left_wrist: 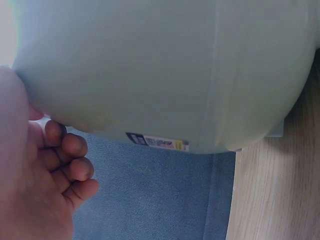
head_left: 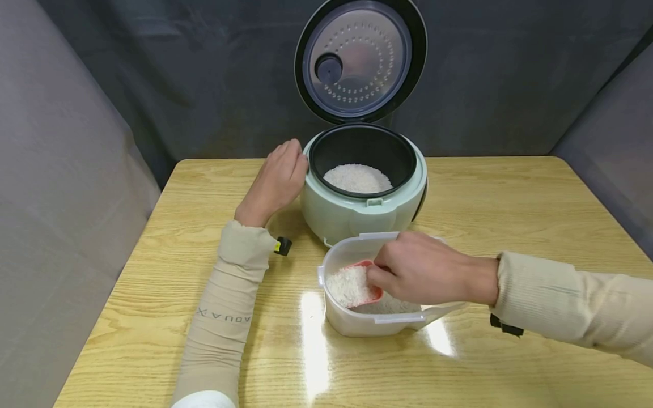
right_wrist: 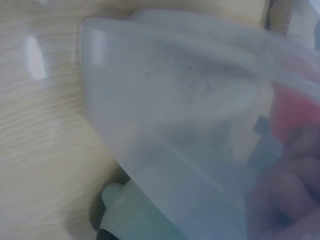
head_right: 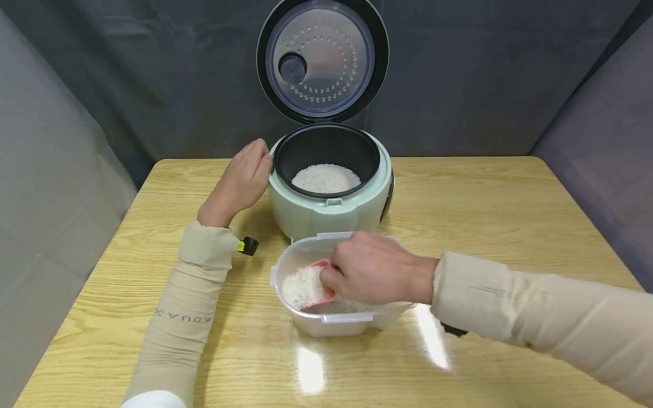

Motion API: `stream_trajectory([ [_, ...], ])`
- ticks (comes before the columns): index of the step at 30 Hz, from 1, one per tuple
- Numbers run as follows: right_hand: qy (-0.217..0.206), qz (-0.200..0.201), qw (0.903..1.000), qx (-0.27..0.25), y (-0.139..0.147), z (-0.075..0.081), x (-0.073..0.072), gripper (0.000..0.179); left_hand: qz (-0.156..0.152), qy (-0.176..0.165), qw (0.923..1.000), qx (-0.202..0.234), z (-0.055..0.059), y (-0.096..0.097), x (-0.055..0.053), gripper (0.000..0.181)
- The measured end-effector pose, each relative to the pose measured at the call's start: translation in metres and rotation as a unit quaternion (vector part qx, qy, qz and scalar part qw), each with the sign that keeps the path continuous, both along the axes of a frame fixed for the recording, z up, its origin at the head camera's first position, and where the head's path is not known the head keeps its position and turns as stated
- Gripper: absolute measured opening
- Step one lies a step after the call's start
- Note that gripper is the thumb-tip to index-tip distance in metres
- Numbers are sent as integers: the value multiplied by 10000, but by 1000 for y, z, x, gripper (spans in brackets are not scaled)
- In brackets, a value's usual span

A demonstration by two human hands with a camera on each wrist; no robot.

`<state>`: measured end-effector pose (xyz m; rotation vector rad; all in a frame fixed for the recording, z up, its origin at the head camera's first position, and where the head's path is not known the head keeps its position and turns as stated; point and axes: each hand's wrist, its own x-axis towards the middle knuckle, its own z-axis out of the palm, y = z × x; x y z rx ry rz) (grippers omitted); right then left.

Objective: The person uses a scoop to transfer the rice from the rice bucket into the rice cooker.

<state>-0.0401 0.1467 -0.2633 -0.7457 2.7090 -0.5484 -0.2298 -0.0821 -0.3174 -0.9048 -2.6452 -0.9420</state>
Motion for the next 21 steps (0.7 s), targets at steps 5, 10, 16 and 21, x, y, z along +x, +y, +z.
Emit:
stream_trajectory([
  [5, -46, -61, 9999, -87, 2, 4, 1, 35, 21, 6, 10000, -5, 1, 1, 0, 25],
  [10, -50, -126, 9998, -131, 4, 8, 3, 40, 25, -16, 10000, 10, 0, 1, 1, 26],
  [16, 43, -194, 9997, -172, 10, 12, 7, 43, 14, -59, 10000, 28, 0, 1, 0, 26],
  [21, 123, -233, 9995, -178, 15, 14, 9, 42, 31, -98, 9999, 9, 0, 1, 0, 25],
])
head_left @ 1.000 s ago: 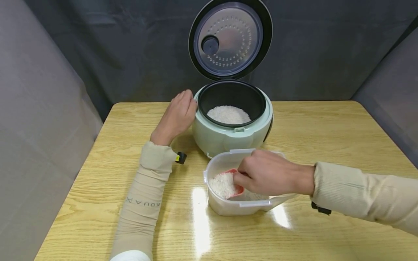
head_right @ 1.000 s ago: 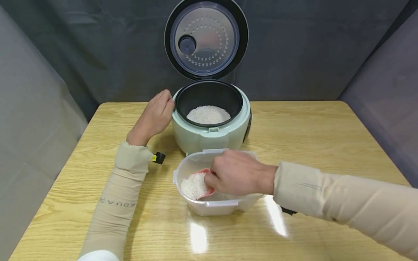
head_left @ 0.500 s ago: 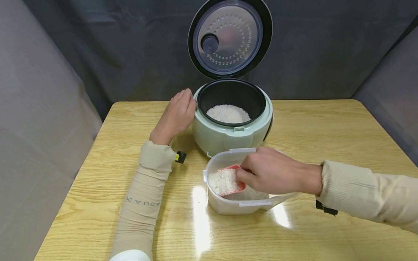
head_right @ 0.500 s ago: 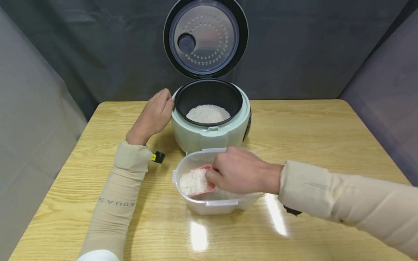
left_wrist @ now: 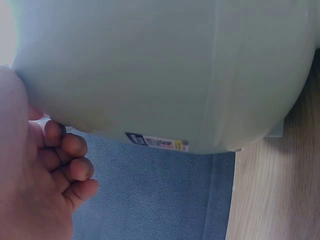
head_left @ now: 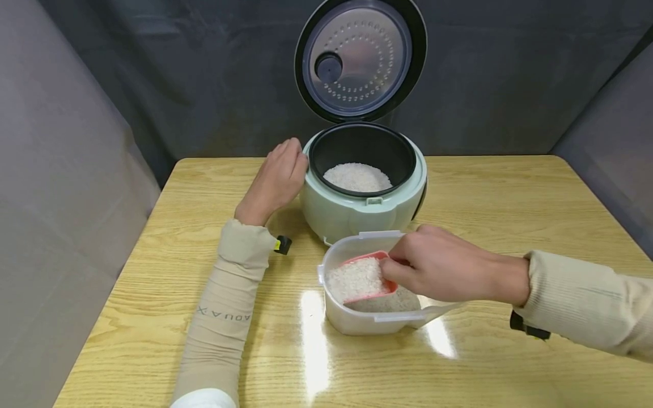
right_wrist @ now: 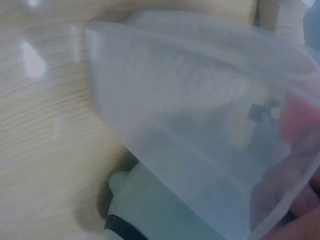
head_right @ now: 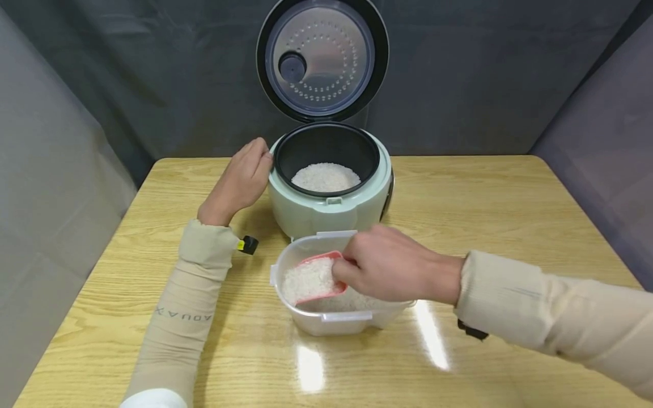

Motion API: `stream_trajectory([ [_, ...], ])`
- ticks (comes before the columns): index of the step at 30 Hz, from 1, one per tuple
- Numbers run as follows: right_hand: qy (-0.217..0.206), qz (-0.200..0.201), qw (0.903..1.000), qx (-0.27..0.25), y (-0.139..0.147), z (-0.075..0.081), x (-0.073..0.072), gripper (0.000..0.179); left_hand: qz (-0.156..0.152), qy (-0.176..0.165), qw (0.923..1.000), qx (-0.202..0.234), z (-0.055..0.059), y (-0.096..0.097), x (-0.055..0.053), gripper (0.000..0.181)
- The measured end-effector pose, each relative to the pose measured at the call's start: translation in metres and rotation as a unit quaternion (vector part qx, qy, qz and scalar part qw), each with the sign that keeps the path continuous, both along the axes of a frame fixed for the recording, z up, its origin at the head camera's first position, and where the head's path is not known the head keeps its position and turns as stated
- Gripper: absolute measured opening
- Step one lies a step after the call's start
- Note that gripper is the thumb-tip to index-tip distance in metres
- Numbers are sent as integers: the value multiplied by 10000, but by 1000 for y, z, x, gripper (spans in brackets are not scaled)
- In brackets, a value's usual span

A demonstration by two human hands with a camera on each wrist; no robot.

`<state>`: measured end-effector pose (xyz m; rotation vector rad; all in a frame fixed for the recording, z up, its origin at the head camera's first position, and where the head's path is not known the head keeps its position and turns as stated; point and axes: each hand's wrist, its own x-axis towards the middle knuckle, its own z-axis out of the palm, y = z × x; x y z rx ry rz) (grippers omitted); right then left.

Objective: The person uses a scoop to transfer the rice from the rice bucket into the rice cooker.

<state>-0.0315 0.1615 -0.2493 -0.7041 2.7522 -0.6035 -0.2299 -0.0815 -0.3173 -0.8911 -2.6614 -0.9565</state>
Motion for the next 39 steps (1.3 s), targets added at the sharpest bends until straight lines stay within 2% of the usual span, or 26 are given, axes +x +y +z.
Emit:
stream_trajectory([
  [4, 26, 7, 10000, -37, 1, 1, 0, 39, 9, -24, 10000, -7, 0, 0, 0, 26],
  [12, -231, -194, 9995, -58, 4, 7, 2, 35, -1, -117, 9999, 14, 0, 1, 0, 25],
  [19, -216, -344, 9990, -159, 11, 12, 5, 34, 3, -117, 9999, -4, 1, 1, 0, 25],
  [24, -293, -594, 9976, -201, 17, 14, 6, 33, 10, -108, 9999, -22, 1, 0, 1, 25],
  [29, -344, -869, 9947, -418, 22, 11, 6, 41, -1, -85, 10000, -13, 0, 0, 0, 25],
  [34, -171, -977, 9929, -653, 26, 10, 3, 44, -6, -100, 9999, 12, -1, 0, -1, 25],
  [39, -123, -1098, 9918, -644, 33, 11, -2, 44, -11, -48, 10000, 8, 0, 0, 0, 25],
])
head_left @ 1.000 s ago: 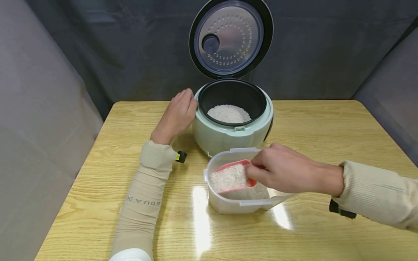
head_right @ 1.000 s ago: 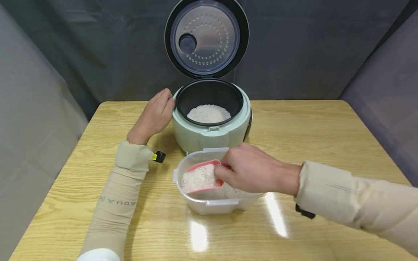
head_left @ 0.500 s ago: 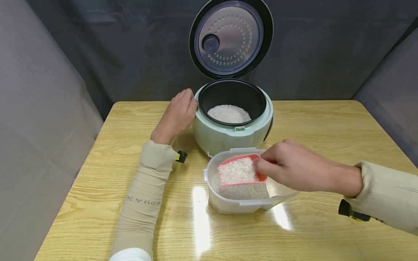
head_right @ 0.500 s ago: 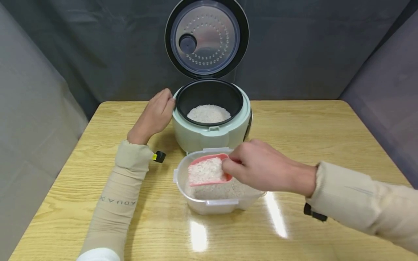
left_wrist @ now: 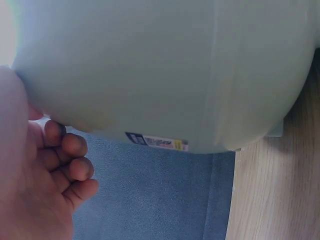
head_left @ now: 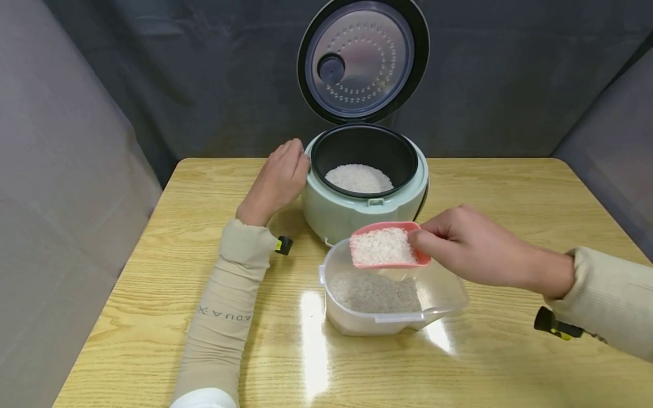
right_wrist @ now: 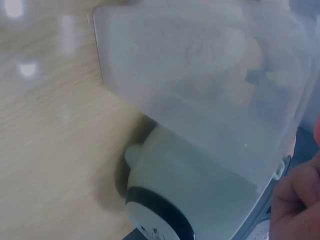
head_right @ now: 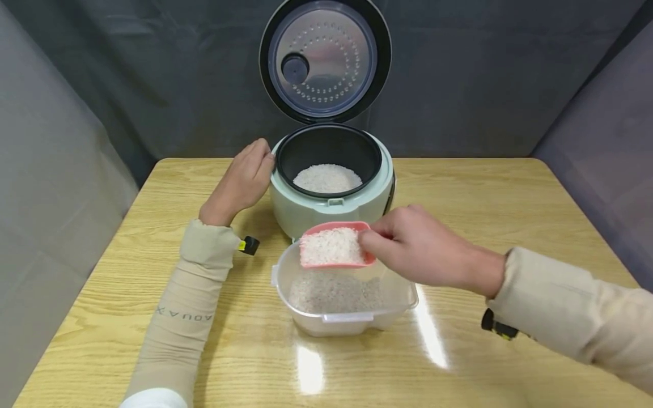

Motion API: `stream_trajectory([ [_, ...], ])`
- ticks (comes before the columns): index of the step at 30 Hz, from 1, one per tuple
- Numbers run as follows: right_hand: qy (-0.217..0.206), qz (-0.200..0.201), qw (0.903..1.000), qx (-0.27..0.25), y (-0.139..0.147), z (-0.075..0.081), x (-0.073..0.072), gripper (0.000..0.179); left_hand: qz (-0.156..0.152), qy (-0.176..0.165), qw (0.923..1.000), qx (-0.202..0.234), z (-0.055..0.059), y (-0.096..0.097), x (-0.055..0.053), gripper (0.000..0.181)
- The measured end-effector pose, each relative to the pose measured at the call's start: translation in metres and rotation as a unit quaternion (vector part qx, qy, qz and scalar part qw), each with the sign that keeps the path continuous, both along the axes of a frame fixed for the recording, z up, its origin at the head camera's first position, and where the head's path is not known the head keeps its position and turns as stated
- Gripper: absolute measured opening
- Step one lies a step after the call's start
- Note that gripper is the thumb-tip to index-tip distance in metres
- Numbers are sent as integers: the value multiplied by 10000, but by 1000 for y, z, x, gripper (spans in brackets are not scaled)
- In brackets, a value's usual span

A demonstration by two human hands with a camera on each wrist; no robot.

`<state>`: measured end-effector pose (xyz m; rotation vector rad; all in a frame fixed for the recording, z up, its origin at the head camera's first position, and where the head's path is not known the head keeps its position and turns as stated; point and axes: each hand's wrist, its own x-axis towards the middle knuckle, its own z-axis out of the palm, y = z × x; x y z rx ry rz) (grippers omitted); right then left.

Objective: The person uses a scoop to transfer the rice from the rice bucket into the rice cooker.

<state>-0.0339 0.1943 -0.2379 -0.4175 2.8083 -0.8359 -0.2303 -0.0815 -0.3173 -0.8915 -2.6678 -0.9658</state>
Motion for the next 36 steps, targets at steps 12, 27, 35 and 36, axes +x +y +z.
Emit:
stream_trajectory([
  [12, 31, -479, 9988, 22, 15, 11, -36, 36, 3, 3, 10000, -4, -1, -1, -1, 24],
  [27, -118, -1259, 9897, 670, 34, 21, -89, 48, -44, 214, 9998, 3, -2, 0, -3, 24],
  [35, -44, -1260, 9884, 849, 34, 19, -104, 51, -5, 58, 10000, -9, -2, -1, -3, 24],
  [36, -47, -1265, 9882, 861, 33, 19, -105, 51, -3, 44, 10000, -4, -2, -1, -3, 24],
])
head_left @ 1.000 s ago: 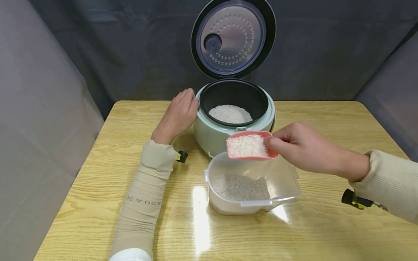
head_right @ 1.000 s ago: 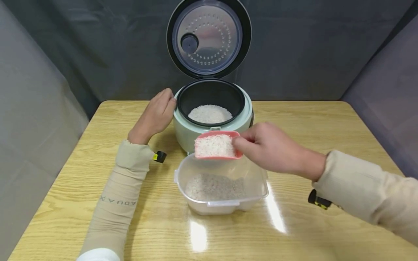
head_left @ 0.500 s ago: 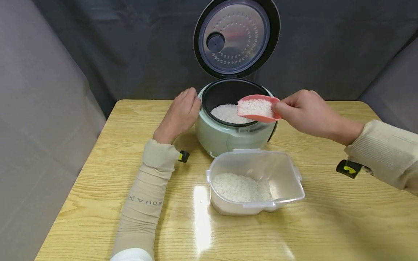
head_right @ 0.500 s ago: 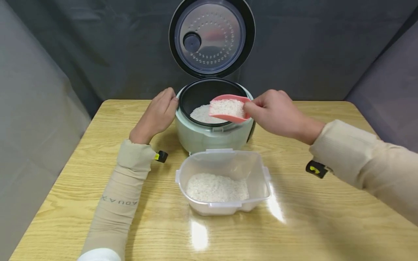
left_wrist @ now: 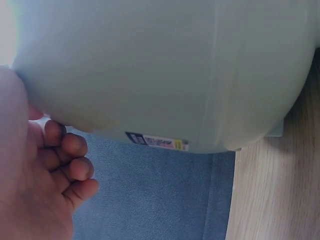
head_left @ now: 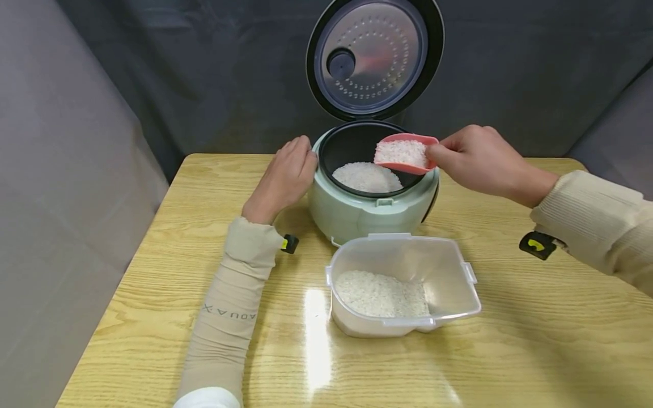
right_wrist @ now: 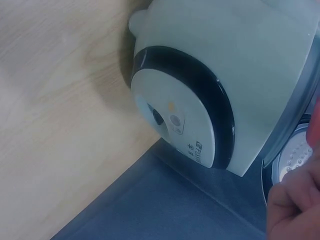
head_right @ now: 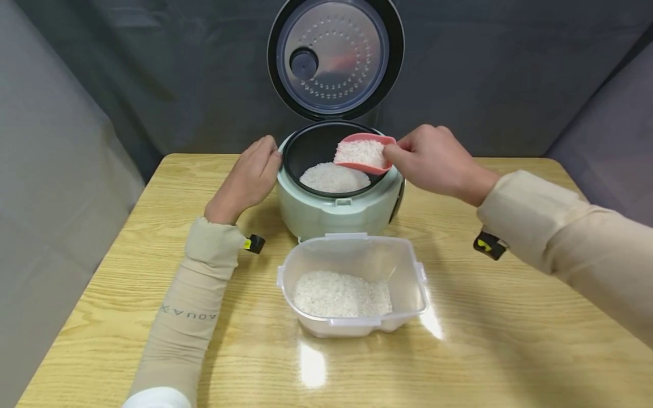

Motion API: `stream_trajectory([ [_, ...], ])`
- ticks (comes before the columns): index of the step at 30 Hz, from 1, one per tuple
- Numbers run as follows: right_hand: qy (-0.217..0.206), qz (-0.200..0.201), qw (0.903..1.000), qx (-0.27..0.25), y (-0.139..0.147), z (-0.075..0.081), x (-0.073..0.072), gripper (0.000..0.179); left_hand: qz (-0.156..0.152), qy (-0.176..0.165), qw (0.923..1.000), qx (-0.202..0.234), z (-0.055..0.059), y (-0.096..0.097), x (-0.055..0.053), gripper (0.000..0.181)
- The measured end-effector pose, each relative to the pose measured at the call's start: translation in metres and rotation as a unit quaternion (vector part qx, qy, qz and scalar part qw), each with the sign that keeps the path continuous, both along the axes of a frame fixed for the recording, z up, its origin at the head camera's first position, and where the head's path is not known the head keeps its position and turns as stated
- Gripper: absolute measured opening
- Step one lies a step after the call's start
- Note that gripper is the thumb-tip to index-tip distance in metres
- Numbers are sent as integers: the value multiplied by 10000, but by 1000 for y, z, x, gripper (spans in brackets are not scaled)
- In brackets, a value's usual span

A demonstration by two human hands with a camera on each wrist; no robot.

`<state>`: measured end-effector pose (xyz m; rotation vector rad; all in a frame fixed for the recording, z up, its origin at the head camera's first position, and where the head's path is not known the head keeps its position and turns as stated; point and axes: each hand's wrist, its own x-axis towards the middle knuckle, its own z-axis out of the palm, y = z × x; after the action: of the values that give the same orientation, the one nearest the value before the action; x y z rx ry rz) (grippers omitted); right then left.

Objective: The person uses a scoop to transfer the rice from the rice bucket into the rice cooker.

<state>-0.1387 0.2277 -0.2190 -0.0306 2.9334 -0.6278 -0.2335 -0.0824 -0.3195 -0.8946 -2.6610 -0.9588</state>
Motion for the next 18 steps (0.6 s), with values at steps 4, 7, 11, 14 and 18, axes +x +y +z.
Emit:
stream_trajectory([
  [4, 75, -49, 9999, 115, -1, -1, -1, 50, -12, 83, 10000, 33, -1, 0, 1, 24],
  [7, 180, -37, 9995, 255, -2, -2, -5, 49, -13, 128, 9999, 40, -1, 0, 2, 25],
  [11, 241, -32, 9988, 414, -5, -1, -7, 48, -19, 110, 9999, 47, -1, 0, 2, 24],
  [14, 271, -9, 9982, 536, -7, -1, -9, 48, -14, 127, 9999, 16, -1, 1, 2, 24],
  [18, 472, 80, 9954, 833, -9, -1, -9, 47, -2, 182, 9998, -15, 0, 3, 2, 24],
])
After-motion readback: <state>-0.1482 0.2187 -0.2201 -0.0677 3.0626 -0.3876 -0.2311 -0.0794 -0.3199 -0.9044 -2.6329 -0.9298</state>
